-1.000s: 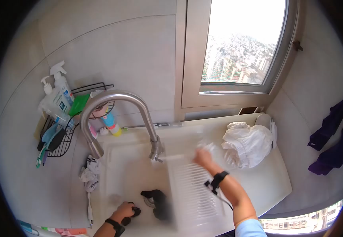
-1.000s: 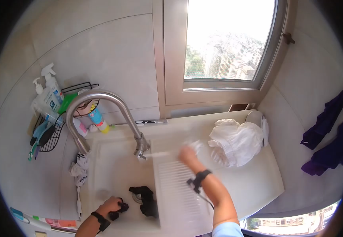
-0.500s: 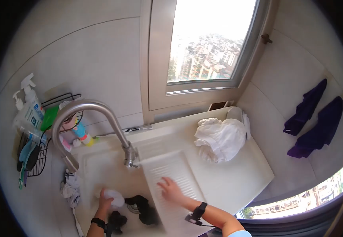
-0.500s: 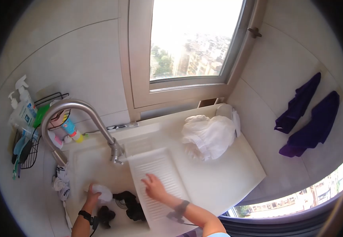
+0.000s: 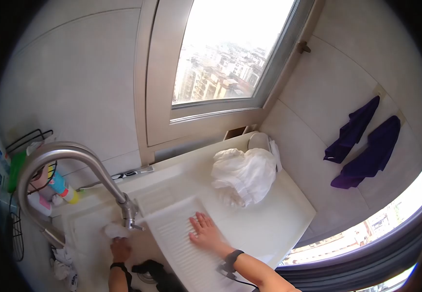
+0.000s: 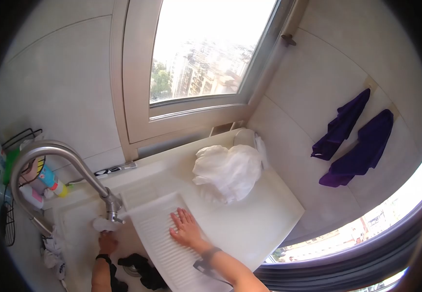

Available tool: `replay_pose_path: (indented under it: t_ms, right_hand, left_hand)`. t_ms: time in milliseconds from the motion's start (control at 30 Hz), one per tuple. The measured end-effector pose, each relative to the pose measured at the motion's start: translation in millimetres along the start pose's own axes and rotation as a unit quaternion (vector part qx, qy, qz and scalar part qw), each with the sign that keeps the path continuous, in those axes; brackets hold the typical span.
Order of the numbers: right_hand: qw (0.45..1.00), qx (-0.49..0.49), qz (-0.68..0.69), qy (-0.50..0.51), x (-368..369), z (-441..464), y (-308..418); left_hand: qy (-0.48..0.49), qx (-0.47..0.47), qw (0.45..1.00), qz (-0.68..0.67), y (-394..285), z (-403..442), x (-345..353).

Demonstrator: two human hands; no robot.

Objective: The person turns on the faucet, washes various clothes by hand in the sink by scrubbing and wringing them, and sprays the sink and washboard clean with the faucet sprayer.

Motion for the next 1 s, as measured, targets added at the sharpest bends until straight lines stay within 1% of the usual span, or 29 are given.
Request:
replay_pose_path:
  t_ms: [33, 133, 200, 233, 267, 300, 333, 367, 400, 433, 467, 500, 533, 567, 667, 700, 733, 767, 800, 833, 867, 900, 933, 1000]
  right_hand:
    - [1.000, 0.003, 0.007, 0.002, 0.2, 1.6, -0.4]
    - [1.000, 0.006, 0.024, -0.007, -5.8, 7.2, -0.4]
    - [0.999, 0.006, 0.036, -0.011, -9.2, 7.3, 1.2]
    - [0.999, 0.009, 0.043, -0.011, -8.4, 7.5, 0.7]
    - [0.999, 0.012, 0.050, -0.013, -9.2, 8.1, -2.0]
    - [0.999, 0.013, 0.048, -0.017, -10.3, 8.1, -4.3]
    - [0.998, 0.015, 0.050, -0.020, -10.3, 8.0, -5.1]
    - [0.998, 0.013, 0.054, -0.020, -8.5, 8.5, -3.9]
    - [0.997, 0.017, 0.061, -0.032, -7.1, 9.0, -4.3]
    - [0.997, 0.021, 0.069, -0.040, -5.7, 7.6, -5.6]
    - [0.996, 0.022, 0.076, -0.048, -4.9, 6.7, -7.1]
    - [0.996, 0.025, 0.078, -0.038, -2.4, 7.1, -8.6]
    - [0.996, 0.028, 0.079, -0.028, 0.0, 7.4, -9.6]
    - [0.996, 0.031, 0.079, -0.018, 0.8, 7.6, -9.9]
    - [0.995, 0.022, 0.079, -0.051, -2.0, 6.5, -13.6]
    - [0.995, 0.012, 0.080, -0.063, 0.2, 8.7, -10.6]
    - [0.994, 0.021, 0.098, -0.050, -0.9, 11.7, -10.1]
    - [0.992, 0.027, 0.118, -0.034, -1.7, 11.9, -9.4]
    - [0.994, 0.016, 0.096, -0.044, -2.3, 12.0, -7.3]
    - [0.996, 0.006, 0.070, -0.058, -3.8, 12.7, -6.1]
    - [0.997, 0.003, 0.067, -0.048, -4.0, 12.1, -5.2]
    - [0.997, 0.005, 0.059, -0.043, -5.3, 13.7, -3.8]
    - [0.997, 0.003, 0.070, -0.046, -7.3, 15.2, -1.3]
    - [0.996, 0.010, 0.078, -0.053, -11.8, 15.7, -0.4]
  left_hand:
    - [0.041, -0.072, 0.996, -0.016, 8.2, 8.8, -0.2]
    - [0.000, -0.144, 0.989, -0.016, 15.9, 6.7, 19.5]
    - [0.136, -0.169, 0.970, -0.111, -10.2, -20.8, 20.9]
    - [0.163, -0.011, 0.981, -0.106, 4.7, -44.5, 102.5]
    - [0.173, 0.147, 0.968, -0.110, 13.7, -71.0, 169.8]
    - [0.268, 0.101, 0.938, -0.193, -18.6, -87.7, 109.4]
    - [0.297, 0.065, 0.915, -0.265, -54.9, -83.7, 41.0]
    - [0.304, 0.031, 0.898, -0.316, -56.4, -86.9, 12.3]
    - [0.290, -0.009, 0.885, -0.363, -58.4, -82.4, -17.9]
    - [0.328, -0.098, 0.880, -0.330, -35.3, -87.3, -17.4]
    - [0.296, -0.097, 0.841, -0.442, -16.8, -73.9, -21.4]
    - [0.214, -0.187, 0.800, -0.529, -17.7, -64.6, -64.2]
    - [0.124, -0.272, 0.740, -0.603, -20.2, -54.3, -116.9]
    - [0.060, -0.262, 0.725, -0.634, -20.3, -44.5, -154.6]
    - [-0.106, -0.206, 0.677, -0.699, -27.9, -34.2, -249.8]
    - [-0.143, -0.191, 0.679, -0.694, -34.1, -35.3, -271.9]
    - [-0.184, -0.179, 0.683, -0.684, -36.2, -44.8, -292.6]
    - [-0.191, -0.200, 0.713, -0.644, -27.4, -55.2, -293.5]
    - [-0.198, -0.222, 0.739, -0.605, -14.2, -64.5, -283.2]
    - [-0.144, -0.258, 0.774, -0.560, -4.7, -77.7, -266.6]
    - [-0.060, -0.312, 0.787, -0.529, 6.6, -91.3, -235.8]
    - [0.056, -0.403, 0.784, -0.469, -1.6, -109.9, -222.8]
    - [0.187, -0.424, 0.788, -0.405, 2.4, -122.9, -196.4]
    - [0.337, -0.378, 0.828, -0.239, 19.0, -133.4, -149.8]
Point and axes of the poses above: each hand's wrist, its own z-axis towards the middle knuckle, its own x-axis out of the palm, y = z × x, the point moved 6 cm from there along z, towards the middle knuckle, and after that the axes turned 8 degrees about -y, right-handed, at the moved point
